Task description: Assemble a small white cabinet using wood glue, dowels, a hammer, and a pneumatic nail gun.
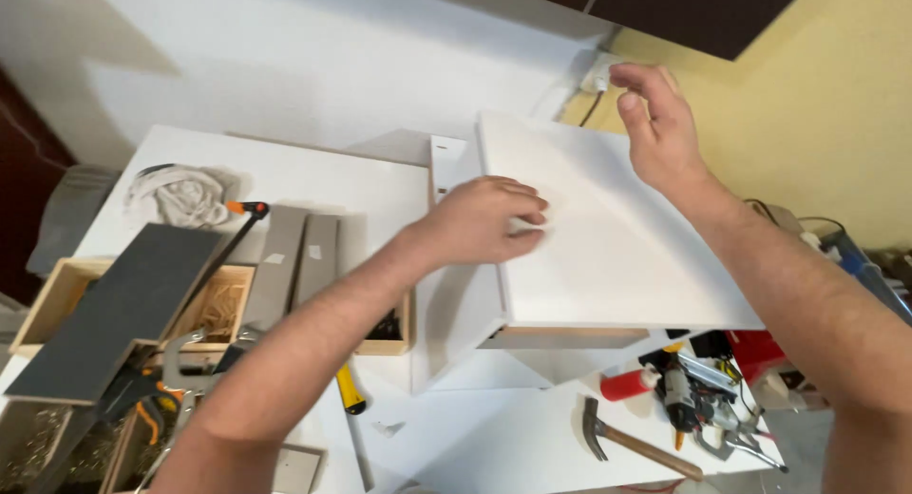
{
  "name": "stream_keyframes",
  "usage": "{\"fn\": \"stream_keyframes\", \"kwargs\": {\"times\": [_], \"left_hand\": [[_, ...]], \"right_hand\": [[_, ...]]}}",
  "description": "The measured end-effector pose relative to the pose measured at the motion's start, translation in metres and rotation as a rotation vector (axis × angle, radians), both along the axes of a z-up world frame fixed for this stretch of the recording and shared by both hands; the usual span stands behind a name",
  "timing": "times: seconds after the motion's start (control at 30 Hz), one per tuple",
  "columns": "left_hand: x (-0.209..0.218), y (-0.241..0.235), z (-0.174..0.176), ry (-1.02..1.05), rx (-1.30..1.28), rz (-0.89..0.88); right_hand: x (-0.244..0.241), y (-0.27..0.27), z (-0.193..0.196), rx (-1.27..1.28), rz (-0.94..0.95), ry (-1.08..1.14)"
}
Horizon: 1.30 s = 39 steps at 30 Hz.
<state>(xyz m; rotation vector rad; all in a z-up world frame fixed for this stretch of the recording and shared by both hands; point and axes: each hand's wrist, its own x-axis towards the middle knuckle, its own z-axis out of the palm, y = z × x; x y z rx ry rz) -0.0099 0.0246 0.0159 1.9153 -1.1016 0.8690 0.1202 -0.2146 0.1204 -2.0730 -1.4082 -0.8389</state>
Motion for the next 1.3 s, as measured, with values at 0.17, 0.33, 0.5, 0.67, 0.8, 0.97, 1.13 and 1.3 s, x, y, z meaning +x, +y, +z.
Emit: {"fn": "stream_keyframes", "kwargs": {"times": [0.17, 0.33, 0.5, 0.67, 0.8, 0.97, 1.13, 1.3], "left_hand": [[0.008, -0.019, 0.041, 0.207, 0.328, 0.32], [0.009, -0.065, 0.072, 0.71, 0.73, 0.507], [-0.003, -0.09, 0.083, 0.798, 0.813, 0.644], [-0.007, -0.091, 0.083, 0.805, 0.828, 0.707], [-0.009, -0.092, 0.086, 0.795, 0.839, 0.713], [-0.009, -0.093, 0.088, 0.798, 0.844, 0.724], [-0.01, -0.092, 0.084, 0.787, 0.863, 0.728], [-0.004, -0.09, 0.08, 0.779, 0.867, 0.731]], "right_hand": [[-0.008, -0.087, 0.0, 0.025, 0.042, -0.007], [0.007, -0.123, -0.036, -0.072, 0.18, 0.105], [0.0, -0.122, -0.039, -0.17, 0.307, 0.225], [-0.01, -0.111, -0.044, -0.281, 0.407, 0.272], [0.001, -0.109, -0.045, -0.193, 0.465, 0.23], [0.009, -0.115, -0.041, -0.177, 0.487, 0.211], [-0.004, -0.112, -0.051, -0.103, 0.51, 0.202], [0.027, -0.114, -0.051, -0.07, 0.468, 0.164]]}}
